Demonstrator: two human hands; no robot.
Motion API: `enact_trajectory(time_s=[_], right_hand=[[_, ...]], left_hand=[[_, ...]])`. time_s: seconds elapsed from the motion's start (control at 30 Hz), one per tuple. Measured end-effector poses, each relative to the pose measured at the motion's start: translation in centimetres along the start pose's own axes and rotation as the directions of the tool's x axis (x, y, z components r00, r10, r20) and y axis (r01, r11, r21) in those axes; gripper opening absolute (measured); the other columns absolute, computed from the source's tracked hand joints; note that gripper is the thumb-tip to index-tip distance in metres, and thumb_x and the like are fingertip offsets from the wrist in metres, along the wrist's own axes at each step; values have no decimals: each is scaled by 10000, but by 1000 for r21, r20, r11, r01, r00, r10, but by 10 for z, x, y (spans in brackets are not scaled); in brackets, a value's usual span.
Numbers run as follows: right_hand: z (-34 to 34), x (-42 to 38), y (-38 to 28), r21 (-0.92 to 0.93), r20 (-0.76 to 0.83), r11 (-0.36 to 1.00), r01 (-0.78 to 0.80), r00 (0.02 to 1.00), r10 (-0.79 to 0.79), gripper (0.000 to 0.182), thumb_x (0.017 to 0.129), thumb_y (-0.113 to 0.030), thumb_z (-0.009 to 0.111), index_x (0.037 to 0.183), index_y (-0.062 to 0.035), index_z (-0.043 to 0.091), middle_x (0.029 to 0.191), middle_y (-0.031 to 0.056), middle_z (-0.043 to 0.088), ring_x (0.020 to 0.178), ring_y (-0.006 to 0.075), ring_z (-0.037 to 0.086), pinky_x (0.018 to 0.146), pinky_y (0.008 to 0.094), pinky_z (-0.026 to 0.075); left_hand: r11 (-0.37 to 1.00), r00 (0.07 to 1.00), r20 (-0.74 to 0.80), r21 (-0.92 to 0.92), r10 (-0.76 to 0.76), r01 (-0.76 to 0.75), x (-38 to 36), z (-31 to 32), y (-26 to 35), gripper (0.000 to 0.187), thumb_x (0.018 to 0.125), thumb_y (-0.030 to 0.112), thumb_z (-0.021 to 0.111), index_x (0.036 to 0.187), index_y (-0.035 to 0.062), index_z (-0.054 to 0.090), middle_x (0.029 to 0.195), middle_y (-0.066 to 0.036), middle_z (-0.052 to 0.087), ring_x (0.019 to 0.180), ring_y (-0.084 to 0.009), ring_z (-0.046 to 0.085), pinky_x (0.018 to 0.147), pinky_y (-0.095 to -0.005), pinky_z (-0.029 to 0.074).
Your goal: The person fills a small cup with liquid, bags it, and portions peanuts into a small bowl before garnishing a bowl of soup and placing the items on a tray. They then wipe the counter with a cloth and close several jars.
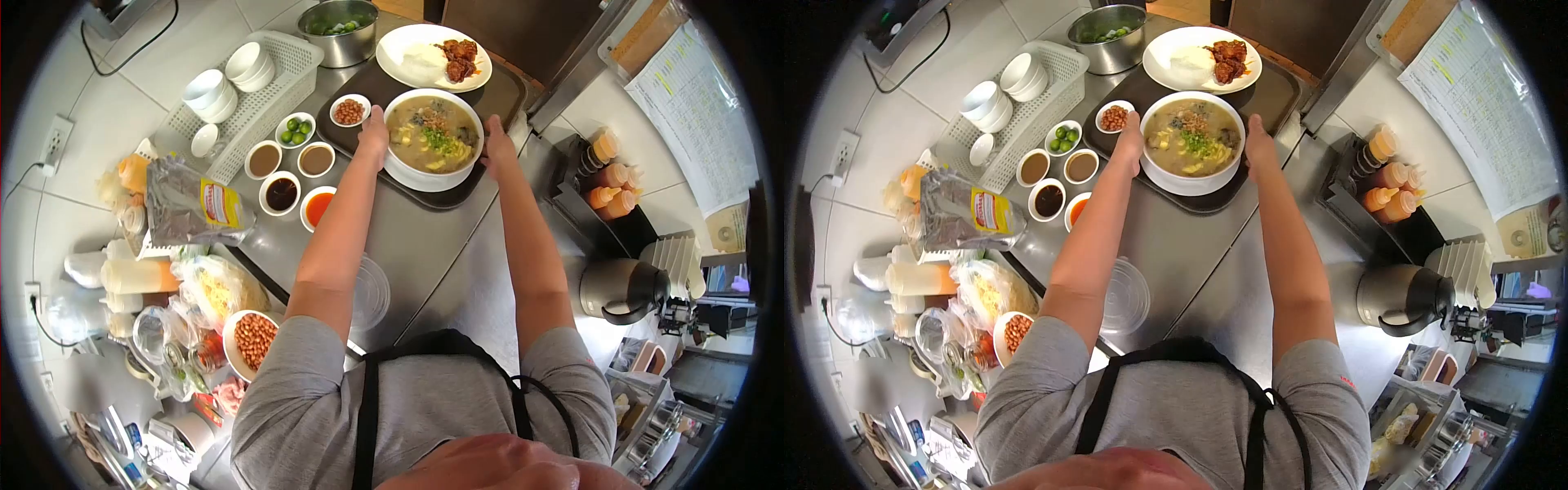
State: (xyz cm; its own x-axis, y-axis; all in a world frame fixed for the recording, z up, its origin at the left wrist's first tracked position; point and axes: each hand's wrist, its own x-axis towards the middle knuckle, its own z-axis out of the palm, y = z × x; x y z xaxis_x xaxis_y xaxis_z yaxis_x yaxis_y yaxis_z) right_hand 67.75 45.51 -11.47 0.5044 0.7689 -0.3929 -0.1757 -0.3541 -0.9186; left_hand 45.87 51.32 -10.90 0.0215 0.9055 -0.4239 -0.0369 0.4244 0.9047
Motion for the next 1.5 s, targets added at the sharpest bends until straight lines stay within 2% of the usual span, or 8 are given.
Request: enact_trajectory(time_s=[0.27, 0.57, 0.8, 1.13, 1.27, 1.37, 1.43, 1.5], right_hand=[[-124, -159, 31, 68, 180, 970, 233, 954, -241, 294, 843, -247, 445, 839, 22, 563, 775, 80, 581, 702, 146, 558, 665, 252, 445], [-166, -298, 116, -270, 337, 960, 78, 941, 18, 332, 822, -290, 489, 578, -65, 470, 467, 25, 461, 406, 101, 467, 402, 224, 368], [-103, -367, 132, -340, 855, 902, 267, 487, 178, 281, 832, -222, 484, 619, -40, 499, 519, 2, 494, 444, 85, 476, 432, 222, 401], [-93, -422, 183, -272, 899, 929, 252, -277, 338, 483, 854, -325, 424, 1243, -45, 362, 1210, 137, 438, 1112, 191, 413, 941, 283, 282], [-99, -442, 176, -138, 978, 964, 227, -123, 169, 476, 848, -345, 415, 1203, -28, 412, 1191, 139, 458, 1085, 196, 444, 926, 293, 300], [-107, -436, 214, -507, 855, 832, 227, 257, 451, 426, 825, -349, 439, 1110, -38, 502, 1106, 138, 520, 1008, 210, 504, 879, 309, 350], [-99, -445, 225, -763, 643, 447, 468, 469, 606, 379, 804, -339, 465, 1026, -46, 559, 1016, 134, 567, 928, 223, 548, 822, 324, 393], [-89, -454, 222, -589, 540, -274, 761, 622, 568, 331, 782, -319, 490, 941, -50, 598, 917, 128, 603, 838, 234, 583, 751, 339, 433]], left_hand=[[927, 914, -260, -126, 312, -352, -93, -26, -6, 443, 859, 357, 351, 1133, 15, 416, 1155, -158, 387, 1047, -264, 381, 893, -340, 303], [936, 909, 226, -125, 350, -330, -260, -64, -68, 417, 884, 329, 344, 570, 67, 425, 612, -47, 523, 632, -134, 519, 583, -248, 389], [954, 897, 335, -21, 290, -300, -389, -127, -146, 262, 873, 247, 403, 985, 25, 484, 719, -29, 536, 685, -86, 499, 610, -215, 385], [986, 829, 556, 160, -58, -38, -529, -193, -217, 433, 854, 268, 437, 1203, 17, 388, 1083, -88, 491, 1003, -163, 435, 889, -265, 319], [953, 759, 648, 262, -55, -154, -552, -245, -228, 426, 827, 246, 455, 1174, 3, 404, 1136, -120, 479, 1038, -182, 430, 897, -287, 322], [889, 794, 608, 367, -6, -274, -548, -302, -252, 408, 795, 225, 482, 1131, -2, 435, 1105, -145, 497, 1006, -190, 459, 868, -298, 352], [886, 816, 575, 348, 57, -307, -551, -335, -251, 397, 774, 211, 500, 1103, -6, 455, 1085, -161, 508, 985, -195, 478, 848, -306, 371], [903, 836, 545, 322, 68, -283, -555, -363, -248, 322, 756, 210, 518, 997, -4, 517, 957, -158, 554, 894, -231, 518, 783, -315, 394]])
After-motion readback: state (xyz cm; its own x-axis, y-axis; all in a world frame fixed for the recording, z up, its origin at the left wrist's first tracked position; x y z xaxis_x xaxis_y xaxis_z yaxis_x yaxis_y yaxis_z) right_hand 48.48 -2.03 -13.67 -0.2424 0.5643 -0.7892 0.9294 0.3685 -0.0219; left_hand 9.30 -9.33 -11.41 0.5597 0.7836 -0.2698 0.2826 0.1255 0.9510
